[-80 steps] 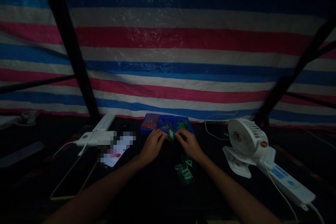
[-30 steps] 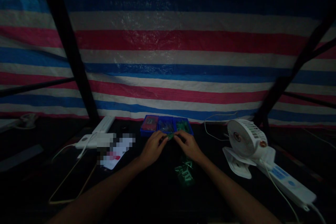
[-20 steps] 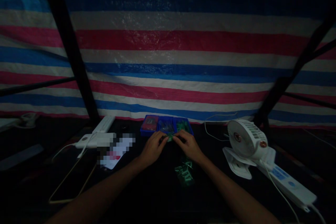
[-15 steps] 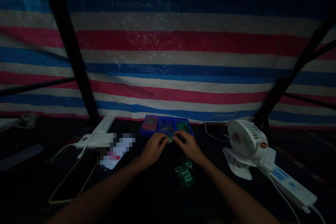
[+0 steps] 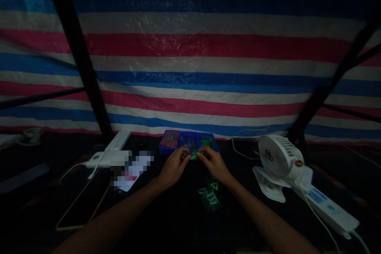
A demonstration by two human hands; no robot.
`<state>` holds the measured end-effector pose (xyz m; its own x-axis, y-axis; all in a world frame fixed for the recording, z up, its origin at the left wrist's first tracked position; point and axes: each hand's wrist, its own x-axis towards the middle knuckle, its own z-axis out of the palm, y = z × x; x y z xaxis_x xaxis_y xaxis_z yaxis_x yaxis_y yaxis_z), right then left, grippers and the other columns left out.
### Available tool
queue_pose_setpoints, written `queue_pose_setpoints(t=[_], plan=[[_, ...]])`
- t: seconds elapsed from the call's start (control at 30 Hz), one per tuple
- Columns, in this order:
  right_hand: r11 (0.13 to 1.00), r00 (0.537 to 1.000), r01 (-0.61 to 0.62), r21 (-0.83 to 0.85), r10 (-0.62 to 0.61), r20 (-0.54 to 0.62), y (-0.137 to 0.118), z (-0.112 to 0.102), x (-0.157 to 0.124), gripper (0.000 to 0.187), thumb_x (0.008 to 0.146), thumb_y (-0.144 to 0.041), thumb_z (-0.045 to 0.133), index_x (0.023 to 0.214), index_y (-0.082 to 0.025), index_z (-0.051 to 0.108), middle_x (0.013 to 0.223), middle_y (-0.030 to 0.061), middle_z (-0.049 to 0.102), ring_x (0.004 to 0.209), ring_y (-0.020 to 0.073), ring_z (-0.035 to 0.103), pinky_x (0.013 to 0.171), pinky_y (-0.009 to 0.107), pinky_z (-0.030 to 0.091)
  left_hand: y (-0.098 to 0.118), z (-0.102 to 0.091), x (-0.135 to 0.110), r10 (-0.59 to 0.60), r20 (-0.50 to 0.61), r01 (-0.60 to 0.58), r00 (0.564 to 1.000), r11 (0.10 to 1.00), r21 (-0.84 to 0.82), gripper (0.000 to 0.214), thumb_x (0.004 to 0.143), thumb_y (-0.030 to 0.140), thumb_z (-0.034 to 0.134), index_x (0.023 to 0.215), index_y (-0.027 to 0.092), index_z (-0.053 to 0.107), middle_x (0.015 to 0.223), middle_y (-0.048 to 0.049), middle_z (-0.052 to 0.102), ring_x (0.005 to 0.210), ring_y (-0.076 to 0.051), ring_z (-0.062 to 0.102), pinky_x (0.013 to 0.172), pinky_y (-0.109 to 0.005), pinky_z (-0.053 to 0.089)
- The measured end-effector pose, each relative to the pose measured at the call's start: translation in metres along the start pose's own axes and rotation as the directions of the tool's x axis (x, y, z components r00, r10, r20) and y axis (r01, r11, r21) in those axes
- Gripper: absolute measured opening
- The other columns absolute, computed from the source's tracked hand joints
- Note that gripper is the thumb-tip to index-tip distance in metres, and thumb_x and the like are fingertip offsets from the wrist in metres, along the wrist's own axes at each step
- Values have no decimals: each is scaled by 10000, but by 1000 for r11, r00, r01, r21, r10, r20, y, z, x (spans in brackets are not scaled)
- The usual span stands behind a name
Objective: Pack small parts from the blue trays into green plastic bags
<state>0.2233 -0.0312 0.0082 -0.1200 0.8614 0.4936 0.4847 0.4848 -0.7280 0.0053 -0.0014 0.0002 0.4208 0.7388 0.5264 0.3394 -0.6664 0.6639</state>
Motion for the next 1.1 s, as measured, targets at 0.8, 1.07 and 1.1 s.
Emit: queue_pose_setpoints(t=[0.8, 1.07, 1.1], plan=[[997, 999, -50, 57, 50, -2, 3, 4, 0, 199, 951, -318, 632, 1127, -235, 588, 903, -2, 667, 732, 158, 605, 675, 266, 460, 0, -1, 1, 31, -94, -23, 995, 996, 85, 165, 1056, 326, 481, 1040, 222, 608, 1020, -54, 662, 994, -232, 605, 889, -365, 501], [997, 999, -41, 62, 40, 19, 4, 5, -1, 125, 958, -313, 605, 1054, -232, 592, 852, -6, 661, 741, 164, 616, 674, 264, 450, 1, -1, 1, 42, -89, -35, 995, 996, 79, 159, 1057, 301, 474, 1093, 225, 609, 1055, -60, 660, 1023, -237, 604, 923, -378, 502], [998, 999, -33, 46, 32, 24, 4, 5, -1, 105, 960, -313, 600, 1023, -229, 602, 852, -4, 655, 739, 164, 609, 675, 266, 449, 1, -1, 1, 40, -93, -33, 995, 996, 77, 156, 1054, 293, 479, 1103, 227, 612, 1061, -61, 659, 1023, -237, 606, 924, -378, 504]])
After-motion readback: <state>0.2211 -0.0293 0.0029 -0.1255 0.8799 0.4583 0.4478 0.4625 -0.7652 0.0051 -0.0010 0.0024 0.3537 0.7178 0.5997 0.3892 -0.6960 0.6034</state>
